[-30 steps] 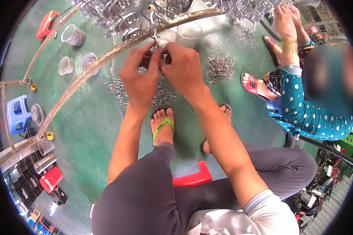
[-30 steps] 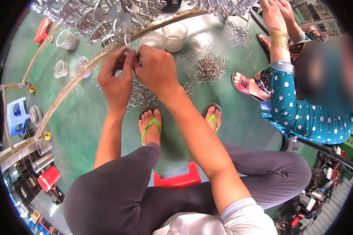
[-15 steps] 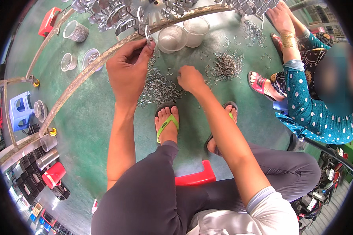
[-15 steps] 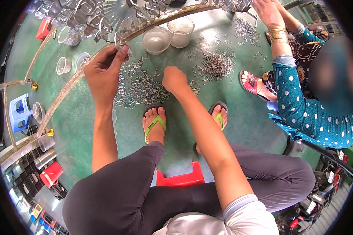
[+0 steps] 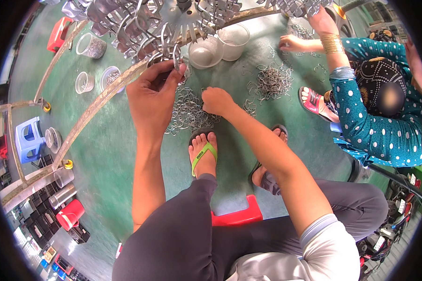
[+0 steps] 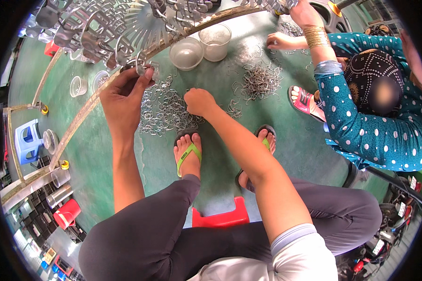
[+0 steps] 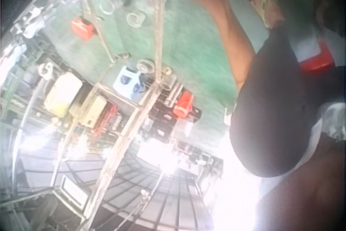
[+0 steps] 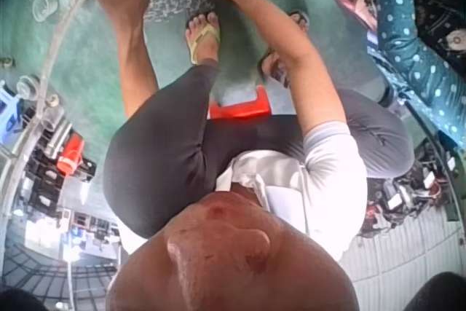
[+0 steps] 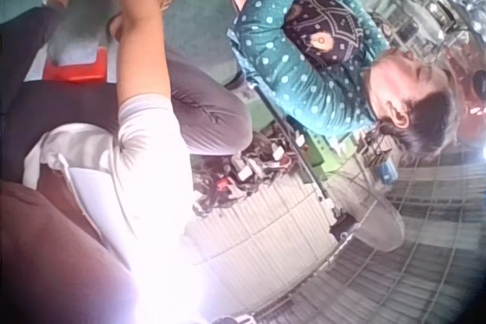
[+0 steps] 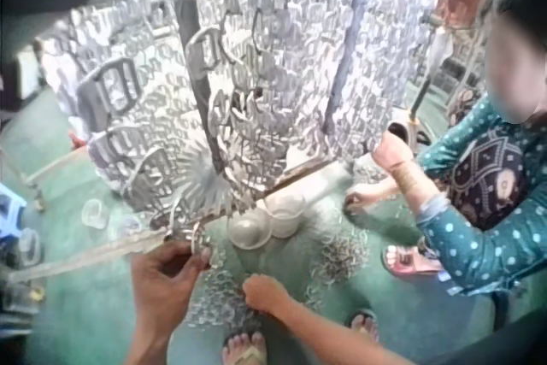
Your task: The person hooks metal rings and decorative metal pieces onto a central wire frame by hand, picking up components from the floor and attaching them to the tiered structure.
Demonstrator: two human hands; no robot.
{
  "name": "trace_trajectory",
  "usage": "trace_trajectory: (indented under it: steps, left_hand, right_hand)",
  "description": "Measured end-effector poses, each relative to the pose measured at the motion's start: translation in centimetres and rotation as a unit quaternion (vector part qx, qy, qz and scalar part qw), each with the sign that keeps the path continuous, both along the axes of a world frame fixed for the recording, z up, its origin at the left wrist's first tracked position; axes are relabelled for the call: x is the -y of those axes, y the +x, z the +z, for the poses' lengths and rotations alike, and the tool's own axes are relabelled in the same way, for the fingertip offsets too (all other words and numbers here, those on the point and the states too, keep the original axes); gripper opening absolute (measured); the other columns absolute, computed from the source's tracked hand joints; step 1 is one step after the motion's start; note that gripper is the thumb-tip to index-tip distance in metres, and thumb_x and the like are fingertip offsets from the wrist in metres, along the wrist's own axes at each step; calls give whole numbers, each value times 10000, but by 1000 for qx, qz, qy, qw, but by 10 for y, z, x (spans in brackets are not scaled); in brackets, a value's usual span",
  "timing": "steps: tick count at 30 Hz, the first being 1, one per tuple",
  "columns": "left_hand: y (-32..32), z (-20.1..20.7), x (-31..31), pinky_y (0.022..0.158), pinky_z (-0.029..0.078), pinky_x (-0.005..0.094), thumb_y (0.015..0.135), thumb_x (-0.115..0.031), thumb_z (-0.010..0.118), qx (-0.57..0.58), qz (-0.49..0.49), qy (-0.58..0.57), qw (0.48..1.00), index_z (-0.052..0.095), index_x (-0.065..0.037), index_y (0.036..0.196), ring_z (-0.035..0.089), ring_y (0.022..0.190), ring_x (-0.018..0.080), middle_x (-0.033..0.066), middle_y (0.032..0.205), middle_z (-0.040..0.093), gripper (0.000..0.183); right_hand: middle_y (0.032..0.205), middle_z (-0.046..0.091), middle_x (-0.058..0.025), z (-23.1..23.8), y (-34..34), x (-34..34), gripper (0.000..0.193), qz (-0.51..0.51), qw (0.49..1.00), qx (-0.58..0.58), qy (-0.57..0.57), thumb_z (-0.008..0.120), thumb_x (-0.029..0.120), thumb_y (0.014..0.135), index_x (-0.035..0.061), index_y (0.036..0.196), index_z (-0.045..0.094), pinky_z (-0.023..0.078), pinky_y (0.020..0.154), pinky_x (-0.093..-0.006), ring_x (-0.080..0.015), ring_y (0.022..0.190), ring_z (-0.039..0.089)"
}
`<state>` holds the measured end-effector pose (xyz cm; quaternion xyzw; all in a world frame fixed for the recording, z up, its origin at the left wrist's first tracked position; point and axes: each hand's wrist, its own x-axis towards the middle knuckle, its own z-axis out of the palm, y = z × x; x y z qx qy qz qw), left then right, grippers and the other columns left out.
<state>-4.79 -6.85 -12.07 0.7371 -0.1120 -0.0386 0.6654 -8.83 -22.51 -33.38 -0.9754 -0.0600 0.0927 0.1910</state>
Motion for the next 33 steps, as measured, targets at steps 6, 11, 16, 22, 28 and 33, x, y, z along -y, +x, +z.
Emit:
trace_trajectory:
  steps: [6, 11, 16, 22, 28, 33]
  left_hand:
    - [-9, 16, -8, 750, 544, 239, 888, -30, 720, -2, 13, 15, 1000, 706, 78, 1025, 687, 800, 108, 77, 879, 733, 175]
    - [-9, 12, -3, 758, 543, 235, 887, -21, 717, -25, 7, 5, 1000, 702, 80, 1025, 685, 804, 105, 76, 888, 732, 171]
    - [-12, 15, -3, 745, 536, 228, 895, -46, 718, -36, -10, 20, 999, 704, 68, 1017, 678, 808, 99, 70, 885, 730, 168]
    - [-17, 8, 6, 749, 539, 255, 917, -98, 705, 6, -14, -9, 1000, 710, 41, 1020, 673, 833, 110, 78, 937, 729, 173]
    - [-3, -28, 8, 791, 546, 278, 894, -41, 696, 112, -27, 90, 989, 713, 28, 1038, 693, 871, 149, 106, 973, 734, 161]
    - [14, -41, 18, 745, 546, 296, 857, -16, 699, 182, -41, 101, 977, 717, 20, 999, 700, 799, 199, 138, 916, 718, 148]
  right_hand:
    - [829, 698, -163, 96, -18, -17, 86, -242, 897, 142, 342, 703, 43, 781, -7, 841, 666, 573, 681, -362, -273, 737, 708]
    - [809, 687, -117, 163, -25, -22, 155, -244, 768, 376, 457, 727, -26, 790, -29, 937, 676, 560, 632, -272, -178, 709, 703]
    - [853, 687, -114, 168, -27, -20, 196, -136, 828, 375, 394, 709, -44, 799, -28, 992, 683, 564, 644, -297, -192, 698, 693]
    - [855, 693, -129, 164, -20, -12, 206, -139, 842, 367, 371, 717, -33, 796, -13, 1000, 693, 568, 642, -316, -217, 719, 708]
    - [810, 723, -153, 169, 2, -4, 153, -207, 839, 332, 379, 720, 13, 810, -32, 956, 722, 559, 640, -304, -201, 703, 724]
    - [783, 732, -153, 174, 11, 3, 153, -223, 853, 261, 393, 708, 40, 832, -40, 961, 727, 553, 647, -283, -153, 709, 719]
